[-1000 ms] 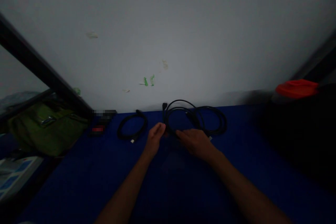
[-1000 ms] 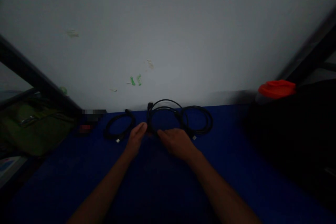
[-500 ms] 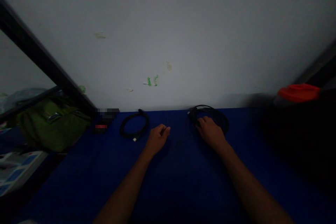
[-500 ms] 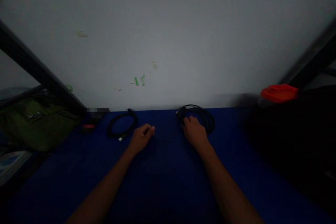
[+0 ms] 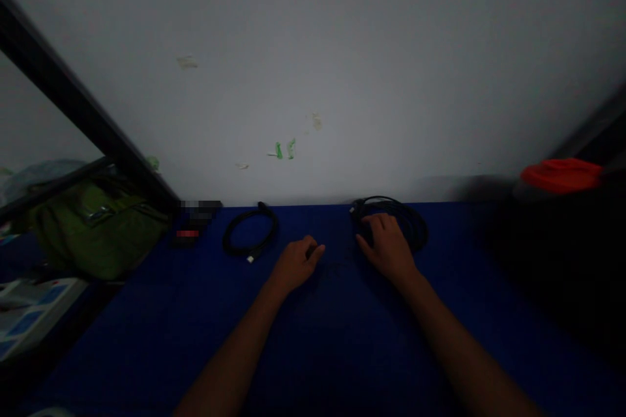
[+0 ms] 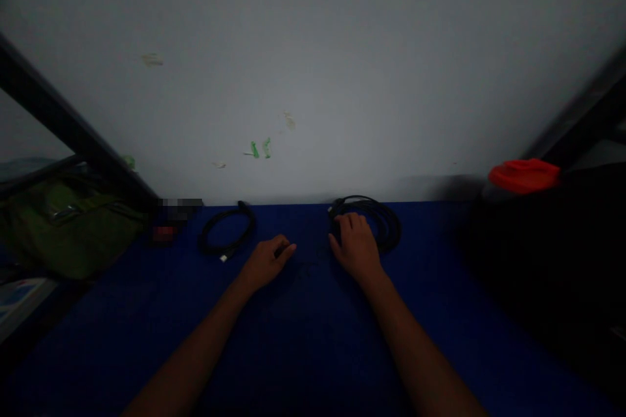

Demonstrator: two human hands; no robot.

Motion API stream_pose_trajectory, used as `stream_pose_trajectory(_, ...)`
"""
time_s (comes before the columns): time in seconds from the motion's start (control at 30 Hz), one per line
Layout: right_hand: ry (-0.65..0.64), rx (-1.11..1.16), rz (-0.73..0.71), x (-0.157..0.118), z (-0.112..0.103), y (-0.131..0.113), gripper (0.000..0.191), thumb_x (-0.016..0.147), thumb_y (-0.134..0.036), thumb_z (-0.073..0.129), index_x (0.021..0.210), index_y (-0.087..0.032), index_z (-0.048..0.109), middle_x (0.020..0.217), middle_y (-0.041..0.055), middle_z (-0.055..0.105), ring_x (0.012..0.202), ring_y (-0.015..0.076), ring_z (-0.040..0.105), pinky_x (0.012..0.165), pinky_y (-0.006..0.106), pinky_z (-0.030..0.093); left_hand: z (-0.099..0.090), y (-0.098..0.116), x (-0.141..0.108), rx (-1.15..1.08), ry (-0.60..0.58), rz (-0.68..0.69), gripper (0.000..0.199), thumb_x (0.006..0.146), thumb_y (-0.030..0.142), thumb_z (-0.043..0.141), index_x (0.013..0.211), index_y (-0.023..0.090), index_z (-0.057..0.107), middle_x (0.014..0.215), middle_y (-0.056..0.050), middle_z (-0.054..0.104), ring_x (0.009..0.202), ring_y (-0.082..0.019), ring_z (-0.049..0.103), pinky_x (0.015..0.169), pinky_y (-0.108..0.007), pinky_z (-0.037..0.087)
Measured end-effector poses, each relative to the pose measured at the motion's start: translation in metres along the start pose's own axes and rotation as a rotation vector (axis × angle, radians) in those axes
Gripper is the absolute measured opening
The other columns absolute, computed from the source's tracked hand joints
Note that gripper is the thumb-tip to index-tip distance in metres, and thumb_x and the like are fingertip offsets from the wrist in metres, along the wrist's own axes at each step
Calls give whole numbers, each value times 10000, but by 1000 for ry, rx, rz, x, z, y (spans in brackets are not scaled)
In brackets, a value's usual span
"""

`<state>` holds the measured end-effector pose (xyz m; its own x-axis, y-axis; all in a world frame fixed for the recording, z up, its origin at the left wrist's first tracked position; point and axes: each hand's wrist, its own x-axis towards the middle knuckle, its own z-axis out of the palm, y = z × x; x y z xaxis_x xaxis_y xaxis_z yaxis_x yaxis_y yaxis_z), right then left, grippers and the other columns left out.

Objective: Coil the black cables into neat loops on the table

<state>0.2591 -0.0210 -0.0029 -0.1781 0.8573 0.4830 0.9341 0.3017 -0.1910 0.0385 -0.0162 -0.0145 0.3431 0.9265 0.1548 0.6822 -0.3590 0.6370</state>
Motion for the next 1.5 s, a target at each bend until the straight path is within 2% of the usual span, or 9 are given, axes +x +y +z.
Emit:
stream_pose_trajectory(0.17,32,147,-78,-3,2,-16,202,835,-247,468,993,-144,541,973,130,544,934,267,475,813,403,413,-28,-8,3,303,72,-92,299,858,412,373,849,182,565,786,-81,613,738,-224,569,659,-309,369)
stream_pose_trajectory(0.3,-20,188,-90,-4,3,-20,148,841,-232,467,917,-141,555,932,122,556,903,253,477,807,389,424,-50,-13,-1,637,167,-265,387,799,455,436,952,127,573,965,-188,572,963,-349,503,793,-433,359)
stream_pose_trajectory(0.5,31,210,-76,-4,3,-18,129,847,-220,461,892,-143,554,916,114,557,894,242,474,809,377,417,-56,-10,-9,782,1,-379,325,741,307,465,937,75,580,992,-237,559,983,-386,491,802,-488,354)
stream_pose_trajectory(0.67,31,244,-78,-4,2,-18,125,849,-218,451,884,-163,557,907,109,565,894,244,483,796,385,421,-50,-7,-6,615,-98,-235,252,703,130,455,930,135,563,975,-167,575,939,-312,535,795,-420,371)
stream_pose_trajectory(0.8,3,290,-97,-4,0,-23,128,861,-232,446,866,-164,553,889,103,575,882,234,500,799,376,421,-36,0,-3,323,-105,-105,225,718,195,494,937,181,539,927,-90,584,832,-237,566,723,-338,411)
stream_pose_trajectory(1.0,-117,409,-117,-8,1,-38,197,899,-301,412,851,-169,550,830,74,591,830,194,539,746,321,437,-9,12,-6,-53,-60,68,269,740,197,501,1007,207,534,977,-61,615,892,-211,575,793,-326,416)
stream_pose_trajectory(1.13,-237,430,-134,-13,6,-48,173,896,-282,433,879,-160,554,849,67,605,816,180,550,721,300,435,-1,15,-7,-121,-94,77,290,791,248,478,1077,198,489,998,-79,636,904,-223,595,778,-335,430)
stream_pose_trajectory(1.33,-276,509,-50,-15,14,-52,166,897,-228,426,823,-156,557,804,53,603,748,161,564,660,273,432,0,13,-8,-226,-104,48,294,776,266,524,1064,208,511,944,-76,653,855,-213,609,736,-317,453)
stream_pose_trajectory(1.5,-245,503,-132,-16,13,-49,169,898,-205,420,809,-160,556,780,45,591,730,151,542,636,255,412,-2,11,-7,-383,-189,-25,221,799,356,501,943,196,554,783,-30,632,568,-122,565,547,-234,442)
